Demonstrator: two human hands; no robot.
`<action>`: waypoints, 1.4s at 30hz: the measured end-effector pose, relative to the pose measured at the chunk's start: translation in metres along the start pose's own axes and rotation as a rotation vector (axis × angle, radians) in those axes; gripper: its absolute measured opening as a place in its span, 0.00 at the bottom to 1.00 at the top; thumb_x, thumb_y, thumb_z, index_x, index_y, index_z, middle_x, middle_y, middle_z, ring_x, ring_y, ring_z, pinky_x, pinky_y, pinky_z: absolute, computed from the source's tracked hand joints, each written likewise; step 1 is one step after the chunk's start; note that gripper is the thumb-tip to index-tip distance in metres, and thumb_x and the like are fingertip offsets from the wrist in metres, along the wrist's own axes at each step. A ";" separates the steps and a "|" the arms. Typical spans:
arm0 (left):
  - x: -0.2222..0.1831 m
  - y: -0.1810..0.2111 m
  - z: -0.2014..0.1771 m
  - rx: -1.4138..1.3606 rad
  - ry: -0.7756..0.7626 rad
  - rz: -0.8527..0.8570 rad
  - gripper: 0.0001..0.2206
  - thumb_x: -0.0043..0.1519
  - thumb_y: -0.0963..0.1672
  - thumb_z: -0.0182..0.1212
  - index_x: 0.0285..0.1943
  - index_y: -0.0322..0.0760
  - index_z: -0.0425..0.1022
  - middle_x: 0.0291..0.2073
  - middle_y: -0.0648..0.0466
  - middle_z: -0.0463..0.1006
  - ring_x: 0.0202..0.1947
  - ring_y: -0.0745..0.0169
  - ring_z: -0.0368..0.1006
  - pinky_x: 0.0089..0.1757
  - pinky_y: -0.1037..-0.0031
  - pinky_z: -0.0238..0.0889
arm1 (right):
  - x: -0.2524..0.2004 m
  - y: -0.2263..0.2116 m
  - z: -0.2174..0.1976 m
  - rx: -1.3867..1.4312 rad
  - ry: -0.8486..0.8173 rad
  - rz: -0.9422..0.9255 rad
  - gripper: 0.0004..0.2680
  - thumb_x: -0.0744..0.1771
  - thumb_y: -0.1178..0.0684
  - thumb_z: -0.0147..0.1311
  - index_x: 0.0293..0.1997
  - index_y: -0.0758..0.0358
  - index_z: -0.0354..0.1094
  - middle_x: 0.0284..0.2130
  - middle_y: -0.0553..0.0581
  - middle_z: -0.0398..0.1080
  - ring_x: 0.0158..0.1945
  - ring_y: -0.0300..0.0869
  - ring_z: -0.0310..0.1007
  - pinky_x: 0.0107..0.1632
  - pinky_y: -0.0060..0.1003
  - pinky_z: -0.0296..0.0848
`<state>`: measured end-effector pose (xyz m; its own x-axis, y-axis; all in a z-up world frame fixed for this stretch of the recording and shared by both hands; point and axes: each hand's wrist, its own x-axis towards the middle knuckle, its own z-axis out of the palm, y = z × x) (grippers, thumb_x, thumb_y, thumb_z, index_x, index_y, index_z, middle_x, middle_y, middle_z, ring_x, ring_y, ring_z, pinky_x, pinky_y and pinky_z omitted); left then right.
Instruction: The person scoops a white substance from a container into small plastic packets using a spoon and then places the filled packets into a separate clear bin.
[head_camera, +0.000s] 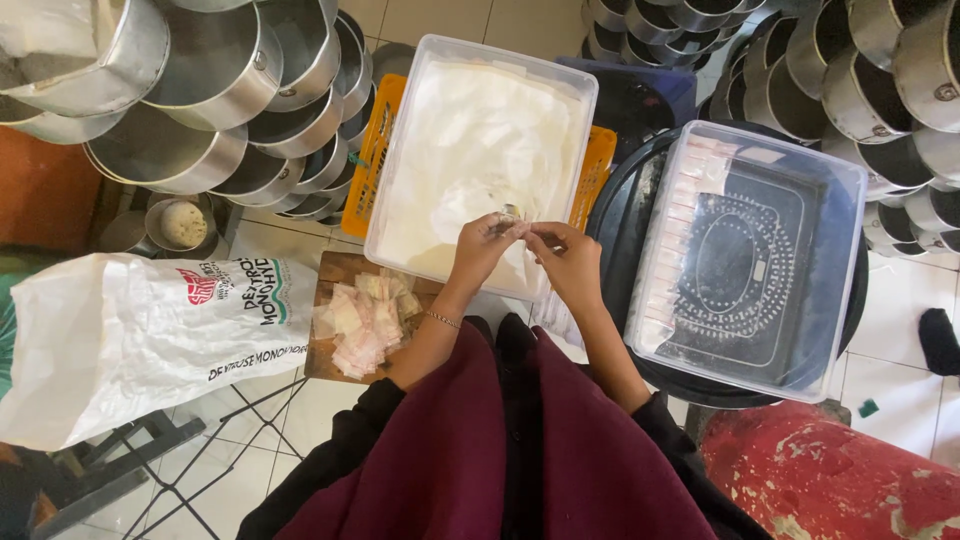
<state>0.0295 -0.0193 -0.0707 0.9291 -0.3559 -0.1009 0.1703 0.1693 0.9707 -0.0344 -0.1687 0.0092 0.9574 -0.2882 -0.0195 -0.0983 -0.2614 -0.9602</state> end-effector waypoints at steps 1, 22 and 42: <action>0.000 -0.002 0.000 0.000 0.000 0.000 0.11 0.64 0.42 0.66 0.47 0.25 0.81 0.38 0.52 0.83 0.40 0.70 0.77 0.47 0.76 0.70 | 0.000 0.000 0.000 0.000 0.000 0.000 0.06 0.66 0.59 0.62 0.46 0.68 0.78 0.31 0.55 0.80 0.32 0.34 0.79 0.35 0.28 0.77; -0.009 0.013 0.006 0.218 0.020 0.051 0.10 0.66 0.44 0.62 0.46 0.28 0.79 0.37 0.53 0.82 0.39 0.70 0.76 0.43 0.76 0.70 | 0.000 0.005 0.003 0.010 -0.014 0.045 0.06 0.67 0.58 0.60 0.45 0.69 0.78 0.30 0.55 0.80 0.32 0.34 0.79 0.35 0.28 0.78; -0.012 0.007 0.008 0.262 0.023 0.104 0.09 0.67 0.42 0.60 0.50 0.28 0.76 0.40 0.50 0.83 0.42 0.65 0.80 0.43 0.75 0.73 | -0.003 0.004 -0.001 -0.041 -0.010 -0.024 0.06 0.66 0.57 0.63 0.43 0.68 0.78 0.28 0.54 0.79 0.32 0.32 0.80 0.34 0.26 0.76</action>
<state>0.0171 -0.0213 -0.0613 0.9447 -0.3279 0.0002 -0.0142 -0.0405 0.9991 -0.0380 -0.1693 0.0059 0.9623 -0.2718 0.0002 -0.0861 -0.3055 -0.9483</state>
